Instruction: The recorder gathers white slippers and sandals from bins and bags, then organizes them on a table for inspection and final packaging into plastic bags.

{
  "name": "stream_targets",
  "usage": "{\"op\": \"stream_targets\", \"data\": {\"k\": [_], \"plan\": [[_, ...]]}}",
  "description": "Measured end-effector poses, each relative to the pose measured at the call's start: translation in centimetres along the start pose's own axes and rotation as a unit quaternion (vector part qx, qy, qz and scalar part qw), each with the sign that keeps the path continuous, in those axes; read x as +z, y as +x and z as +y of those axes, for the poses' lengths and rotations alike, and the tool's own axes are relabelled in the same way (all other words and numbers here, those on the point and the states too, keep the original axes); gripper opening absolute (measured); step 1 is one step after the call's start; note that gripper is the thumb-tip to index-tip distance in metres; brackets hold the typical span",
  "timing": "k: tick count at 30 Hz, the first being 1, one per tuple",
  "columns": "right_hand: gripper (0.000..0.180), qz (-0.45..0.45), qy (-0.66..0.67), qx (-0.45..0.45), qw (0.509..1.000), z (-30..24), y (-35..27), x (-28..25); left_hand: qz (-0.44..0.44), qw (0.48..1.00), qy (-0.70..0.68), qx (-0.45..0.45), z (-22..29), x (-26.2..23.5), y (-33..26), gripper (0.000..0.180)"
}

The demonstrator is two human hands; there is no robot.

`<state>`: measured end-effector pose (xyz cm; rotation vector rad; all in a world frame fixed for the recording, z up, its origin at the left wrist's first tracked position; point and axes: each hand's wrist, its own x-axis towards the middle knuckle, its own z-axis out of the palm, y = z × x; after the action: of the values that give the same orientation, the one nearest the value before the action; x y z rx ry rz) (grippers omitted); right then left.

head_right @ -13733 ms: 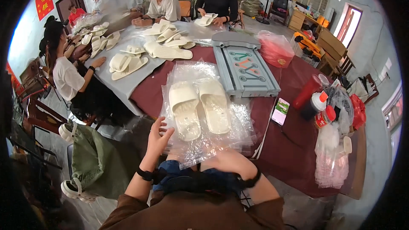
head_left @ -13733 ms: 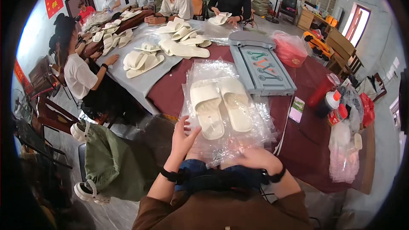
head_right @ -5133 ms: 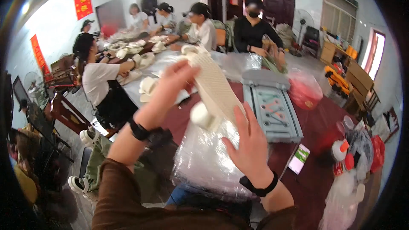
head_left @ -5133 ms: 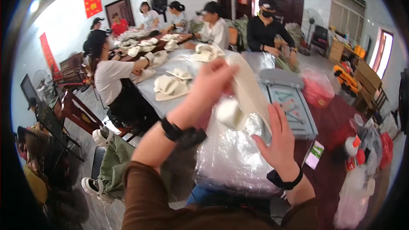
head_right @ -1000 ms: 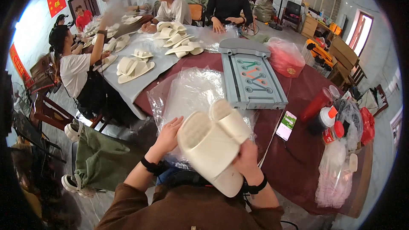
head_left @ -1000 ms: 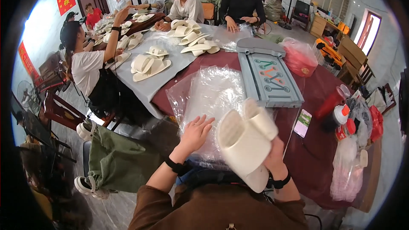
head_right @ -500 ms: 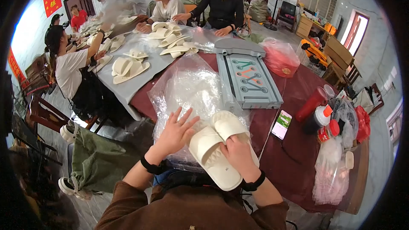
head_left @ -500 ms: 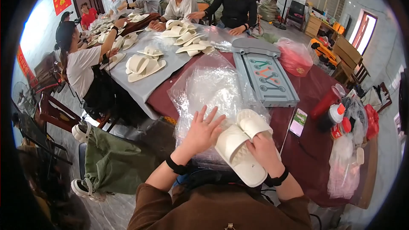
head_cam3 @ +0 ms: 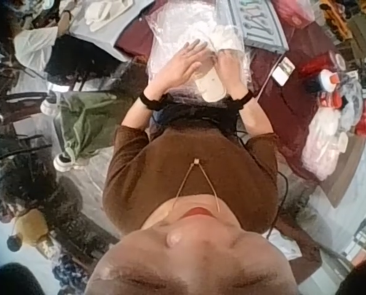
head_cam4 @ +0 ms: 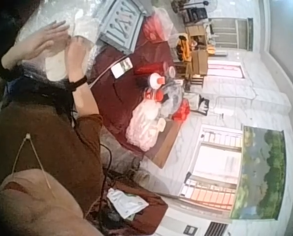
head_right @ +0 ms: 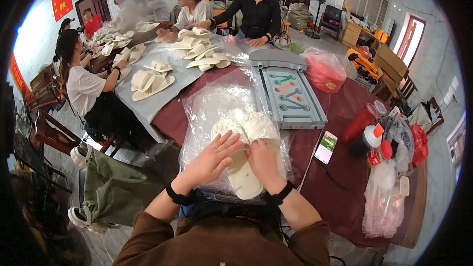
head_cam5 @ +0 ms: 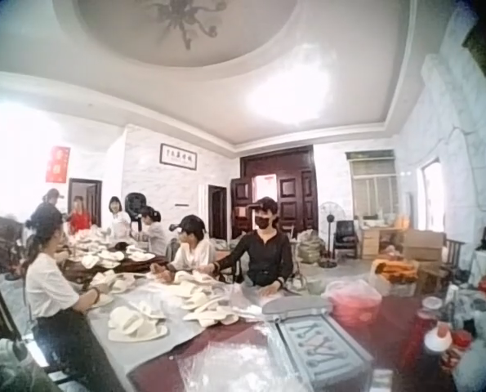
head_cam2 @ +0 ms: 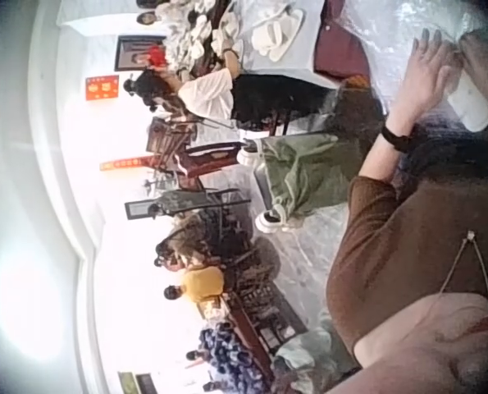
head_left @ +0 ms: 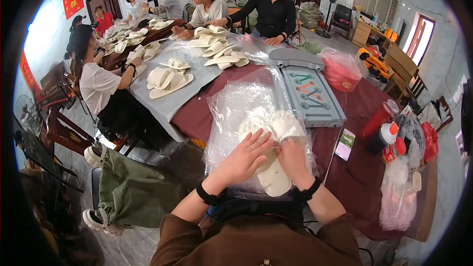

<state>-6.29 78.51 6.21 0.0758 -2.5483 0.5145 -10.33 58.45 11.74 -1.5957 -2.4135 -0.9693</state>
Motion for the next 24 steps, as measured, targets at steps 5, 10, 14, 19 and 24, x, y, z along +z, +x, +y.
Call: {"op": "stream_targets", "data": {"k": [5,10,14,19,24], "plan": [[0.013,-0.020,0.233,-0.019,0.972,-0.7,0.6,4.1,-0.018,0.996,-0.082,0.024,-0.9,-0.1,-0.2,0.045],[0.024,0.054,0.264,0.003,0.963,-0.4,3.2,7.0,0.012,0.999,-0.043,0.030,-1.5,-0.4,-0.7,0.043],[0.026,0.050,0.010,-0.035,0.998,-1.0,3.9,5.1,0.037,0.999,0.003,-0.004,-2.6,-0.4,-1.0,0.046],[0.018,-0.010,0.124,-0.009,0.992,-3.3,2.3,4.9,0.042,0.995,0.088,0.033,0.5,-0.5,-0.8,0.049],[0.026,-0.030,0.198,0.055,0.978,-4.8,2.7,1.3,0.013,0.993,0.094,0.076,2.8,-0.4,-0.5,0.051]]}}
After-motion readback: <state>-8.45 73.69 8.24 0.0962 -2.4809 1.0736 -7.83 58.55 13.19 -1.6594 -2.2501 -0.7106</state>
